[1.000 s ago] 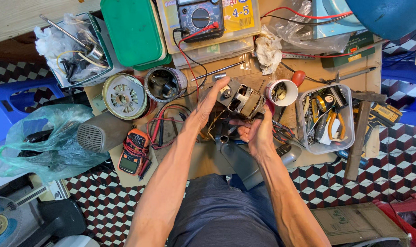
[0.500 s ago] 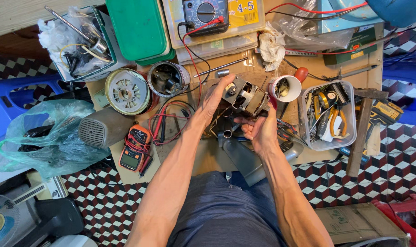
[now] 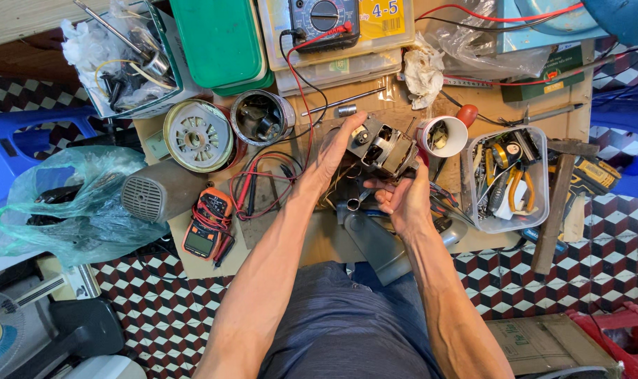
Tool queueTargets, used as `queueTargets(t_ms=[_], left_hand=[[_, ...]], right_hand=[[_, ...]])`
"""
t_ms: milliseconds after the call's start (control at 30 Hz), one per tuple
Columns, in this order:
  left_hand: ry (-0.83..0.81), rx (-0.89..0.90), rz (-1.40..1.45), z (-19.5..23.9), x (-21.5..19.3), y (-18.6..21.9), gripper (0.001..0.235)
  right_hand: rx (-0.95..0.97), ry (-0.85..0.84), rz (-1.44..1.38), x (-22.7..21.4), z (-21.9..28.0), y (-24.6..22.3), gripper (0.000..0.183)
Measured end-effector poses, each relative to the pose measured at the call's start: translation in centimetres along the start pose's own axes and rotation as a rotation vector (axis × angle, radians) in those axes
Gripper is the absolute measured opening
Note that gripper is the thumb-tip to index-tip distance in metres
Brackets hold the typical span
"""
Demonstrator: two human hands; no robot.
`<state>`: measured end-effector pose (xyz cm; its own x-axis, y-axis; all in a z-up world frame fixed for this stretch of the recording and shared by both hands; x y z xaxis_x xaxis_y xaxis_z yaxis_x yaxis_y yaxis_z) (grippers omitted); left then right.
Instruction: The person disassembles a small motor or fan housing, applies liquid from a plastic bottle to internal components, and uses a screwdriver to adjust parts. The person then reassembles the housing and inspects the unit.
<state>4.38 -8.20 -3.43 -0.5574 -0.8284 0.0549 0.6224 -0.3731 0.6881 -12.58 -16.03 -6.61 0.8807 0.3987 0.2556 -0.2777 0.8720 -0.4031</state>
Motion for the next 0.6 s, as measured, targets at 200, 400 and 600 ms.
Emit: queueTargets(t_ms=[200,400,600], left_hand=[[0.017,0.005,-0.041,0.3,-0.1,0.3,0.085],[0.022,0.107,-0.033,1.5,0.3,1.1,0.08],[0.021,0.144,-0.054,2.6,-0.1,1.1,0.075]], right_hand=[[-0.032,-0.002,-0.007,0.4,0.5,-0.5,0.086],[-0.018,-0.02,-0.041,0.5,1.1,-0.5,0.08],[-0.049,-0.036,-0.046,0.8,1.6,-0.7,0.078]])
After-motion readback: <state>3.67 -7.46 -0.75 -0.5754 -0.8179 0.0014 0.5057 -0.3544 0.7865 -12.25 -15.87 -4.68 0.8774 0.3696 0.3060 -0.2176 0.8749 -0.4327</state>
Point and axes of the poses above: each hand's wrist, its own z-axis away from the middle knuckle, its own x-axis out of the palm, y = z × x, the point moved 5 cm from there along -z, towards the middle knuckle, and after that the axes turned 11 degrees about y, right-handed, at the moved point
